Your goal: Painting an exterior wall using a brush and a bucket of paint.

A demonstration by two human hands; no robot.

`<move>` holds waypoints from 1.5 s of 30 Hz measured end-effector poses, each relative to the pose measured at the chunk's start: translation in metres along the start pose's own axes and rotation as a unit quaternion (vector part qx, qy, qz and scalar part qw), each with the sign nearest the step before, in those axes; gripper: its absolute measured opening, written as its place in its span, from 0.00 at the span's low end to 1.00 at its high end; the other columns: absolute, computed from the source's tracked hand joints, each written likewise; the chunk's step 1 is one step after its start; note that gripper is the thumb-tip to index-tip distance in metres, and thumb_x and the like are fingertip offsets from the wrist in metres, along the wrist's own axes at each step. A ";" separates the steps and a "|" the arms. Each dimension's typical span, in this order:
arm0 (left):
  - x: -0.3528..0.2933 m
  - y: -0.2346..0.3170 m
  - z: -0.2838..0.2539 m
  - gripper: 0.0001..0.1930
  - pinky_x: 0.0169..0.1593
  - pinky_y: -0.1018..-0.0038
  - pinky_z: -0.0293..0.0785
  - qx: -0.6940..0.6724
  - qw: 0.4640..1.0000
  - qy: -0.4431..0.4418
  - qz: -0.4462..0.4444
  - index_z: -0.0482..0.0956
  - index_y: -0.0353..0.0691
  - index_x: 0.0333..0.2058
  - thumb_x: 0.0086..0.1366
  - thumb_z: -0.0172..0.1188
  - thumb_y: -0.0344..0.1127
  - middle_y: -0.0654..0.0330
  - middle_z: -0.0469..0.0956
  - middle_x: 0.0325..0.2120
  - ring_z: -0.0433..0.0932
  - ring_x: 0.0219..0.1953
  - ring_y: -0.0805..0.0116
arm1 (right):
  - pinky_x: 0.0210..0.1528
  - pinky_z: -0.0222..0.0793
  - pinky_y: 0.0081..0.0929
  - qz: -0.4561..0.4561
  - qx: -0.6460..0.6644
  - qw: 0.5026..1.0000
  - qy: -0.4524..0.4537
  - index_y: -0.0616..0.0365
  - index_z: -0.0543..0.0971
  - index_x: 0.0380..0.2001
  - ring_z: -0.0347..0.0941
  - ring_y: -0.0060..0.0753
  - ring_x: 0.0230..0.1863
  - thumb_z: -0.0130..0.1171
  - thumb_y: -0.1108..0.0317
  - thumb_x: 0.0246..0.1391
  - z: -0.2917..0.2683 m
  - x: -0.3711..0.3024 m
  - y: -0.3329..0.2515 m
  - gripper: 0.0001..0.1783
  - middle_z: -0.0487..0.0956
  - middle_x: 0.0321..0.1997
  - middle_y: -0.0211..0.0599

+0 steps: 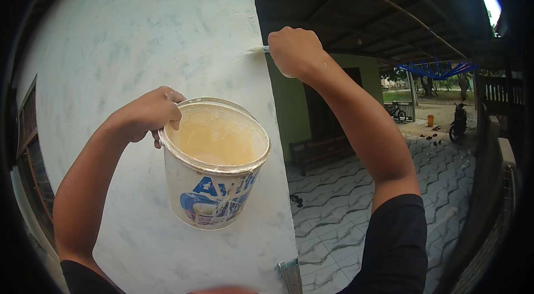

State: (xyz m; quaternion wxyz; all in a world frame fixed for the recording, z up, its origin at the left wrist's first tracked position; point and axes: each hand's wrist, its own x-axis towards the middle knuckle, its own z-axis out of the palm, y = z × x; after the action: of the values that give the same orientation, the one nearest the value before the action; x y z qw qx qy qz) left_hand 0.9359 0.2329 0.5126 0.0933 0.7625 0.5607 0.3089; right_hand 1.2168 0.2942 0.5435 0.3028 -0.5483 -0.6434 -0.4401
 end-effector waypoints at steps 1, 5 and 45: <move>0.004 0.000 0.000 0.22 0.18 0.70 0.74 0.003 1.000 -0.006 0.000 0.79 0.18 0.44 0.49 0.52 0.23 0.49 0.78 0.23 0.76 0.18 0.64 | 0.41 0.81 0.45 0.008 -0.005 1.000 0.016 0.56 0.88 0.42 0.85 0.53 0.38 0.56 0.78 0.53 -0.003 0.009 0.003 0.16 0.86 0.38 0.48; 0.007 0.007 0.003 0.23 0.19 0.68 0.75 0.018 1.000 -0.013 0.002 0.79 0.18 0.46 0.50 0.52 0.23 0.48 0.79 0.24 0.77 0.18 0.62 | 0.38 0.81 0.45 0.034 -0.002 0.990 0.137 0.57 0.88 0.38 0.85 0.52 0.37 0.57 0.77 0.53 -0.005 0.062 0.013 0.13 0.86 0.36 0.46; 0.014 0.011 0.006 0.19 0.20 0.66 0.73 0.015 1.000 0.004 0.007 0.79 0.17 0.39 0.48 0.49 0.21 0.47 0.77 0.20 0.74 0.14 0.60 | 0.33 0.79 0.40 -0.026 -0.077 0.988 0.130 0.58 0.86 0.30 0.85 0.47 0.33 0.61 0.79 0.47 -0.026 0.081 0.036 0.08 0.87 0.31 0.42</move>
State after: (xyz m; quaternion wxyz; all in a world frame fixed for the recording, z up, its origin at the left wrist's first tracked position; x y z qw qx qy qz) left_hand 0.9505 0.2430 0.5181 0.0775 0.7662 0.5605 0.3046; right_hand 1.2316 0.3067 0.6339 0.3287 -0.4910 -0.5768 -0.5640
